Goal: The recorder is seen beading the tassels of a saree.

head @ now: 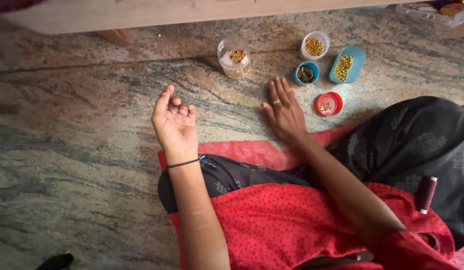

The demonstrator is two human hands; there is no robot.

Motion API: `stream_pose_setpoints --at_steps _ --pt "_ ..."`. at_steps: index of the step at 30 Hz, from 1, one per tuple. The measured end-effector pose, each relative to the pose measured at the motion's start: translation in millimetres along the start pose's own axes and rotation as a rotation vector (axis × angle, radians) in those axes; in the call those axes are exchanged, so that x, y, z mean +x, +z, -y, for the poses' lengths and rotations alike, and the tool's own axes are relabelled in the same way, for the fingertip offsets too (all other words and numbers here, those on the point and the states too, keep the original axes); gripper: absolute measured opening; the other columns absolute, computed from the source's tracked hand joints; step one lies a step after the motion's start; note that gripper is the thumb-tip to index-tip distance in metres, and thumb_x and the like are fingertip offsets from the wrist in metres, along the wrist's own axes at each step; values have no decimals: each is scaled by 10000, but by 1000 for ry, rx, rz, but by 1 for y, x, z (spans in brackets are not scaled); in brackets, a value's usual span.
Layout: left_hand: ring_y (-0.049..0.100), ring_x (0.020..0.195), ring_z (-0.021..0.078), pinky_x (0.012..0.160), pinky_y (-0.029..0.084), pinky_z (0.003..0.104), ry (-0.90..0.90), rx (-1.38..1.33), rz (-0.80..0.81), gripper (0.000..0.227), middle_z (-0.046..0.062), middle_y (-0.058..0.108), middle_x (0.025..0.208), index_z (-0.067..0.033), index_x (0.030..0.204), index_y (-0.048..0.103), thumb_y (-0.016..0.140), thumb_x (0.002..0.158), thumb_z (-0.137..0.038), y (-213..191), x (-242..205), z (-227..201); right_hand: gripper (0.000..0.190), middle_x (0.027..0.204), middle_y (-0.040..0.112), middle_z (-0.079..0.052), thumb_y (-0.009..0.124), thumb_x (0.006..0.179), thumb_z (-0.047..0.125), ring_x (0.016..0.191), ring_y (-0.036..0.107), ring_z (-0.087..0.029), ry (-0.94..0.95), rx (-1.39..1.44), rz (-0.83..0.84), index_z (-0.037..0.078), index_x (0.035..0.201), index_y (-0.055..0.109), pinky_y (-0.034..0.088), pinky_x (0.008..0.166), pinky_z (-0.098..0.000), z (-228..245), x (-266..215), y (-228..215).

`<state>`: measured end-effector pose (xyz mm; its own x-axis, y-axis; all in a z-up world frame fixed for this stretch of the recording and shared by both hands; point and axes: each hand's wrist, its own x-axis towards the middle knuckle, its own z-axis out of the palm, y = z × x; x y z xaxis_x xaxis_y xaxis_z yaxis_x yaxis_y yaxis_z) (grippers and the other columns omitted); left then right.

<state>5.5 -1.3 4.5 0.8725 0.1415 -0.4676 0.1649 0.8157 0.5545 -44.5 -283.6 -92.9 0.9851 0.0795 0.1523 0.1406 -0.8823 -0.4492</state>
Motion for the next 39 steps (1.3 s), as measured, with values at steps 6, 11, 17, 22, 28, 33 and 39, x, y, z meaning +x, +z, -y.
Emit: stream_pose_setpoints --at_steps 6,11,17,22,28,33,39 --pt "504 625 100 720 466 319 -14 4 -9 227 -34 596 796 -99 1103 692 729 908 -210 -1 -1 -3 607 1514 501 -292 532 920 80 1426 474 -426 -239 -78 -212 -69 1505 471 354 1240 -494 -30 88 24" --pt "506 623 100 732 470 328 -6 -15 -21 213 -33 598 797 -94 1099 691 714 921 -209 1 -3 -1 193 1151 652 -302 573 969 98 1033 606 -397 116 -518 160 -46 1019 692 552 684 -516 -95 184 37" --pt "500 627 95 712 460 318 -42 10 -16 192 -37 593 782 -104 1089 695 705 928 -209 -3 4 5 449 1184 687 -278 593 804 72 1096 623 -450 -182 -407 -238 -11 1236 683 507 879 -545 -172 211 32" --pt "504 647 89 719 467 308 -36 43 -48 182 -42 589 782 -105 1084 696 698 938 -213 4 -1 4 354 1319 633 -258 538 988 74 1227 577 -456 224 -121 29 39 1327 633 468 1015 -540 -179 214 46" --pt "506 652 82 722 470 304 -32 64 -66 168 -45 587 782 -112 1077 699 702 940 -210 7 -4 5 419 1381 589 -296 570 969 95 1261 540 -474 -2 -369 36 -31 1366 617 420 1035 -574 -217 212 76" --pt "509 649 78 721 469 304 -34 64 -38 160 -43 592 781 -116 1069 696 706 938 -207 7 0 8 494 1351 637 -248 565 881 180 1207 594 -409 -292 -715 -156 -6 1332 644 451 977 -529 -216 213 67" --pt "498 629 79 719 464 305 -24 62 -57 157 -42 593 775 -113 1059 695 704 947 -222 8 -3 7 322 1289 672 -247 568 978 85 1217 593 -435 4 -333 85 25 1277 671 453 1023 -554 -200 214 54"
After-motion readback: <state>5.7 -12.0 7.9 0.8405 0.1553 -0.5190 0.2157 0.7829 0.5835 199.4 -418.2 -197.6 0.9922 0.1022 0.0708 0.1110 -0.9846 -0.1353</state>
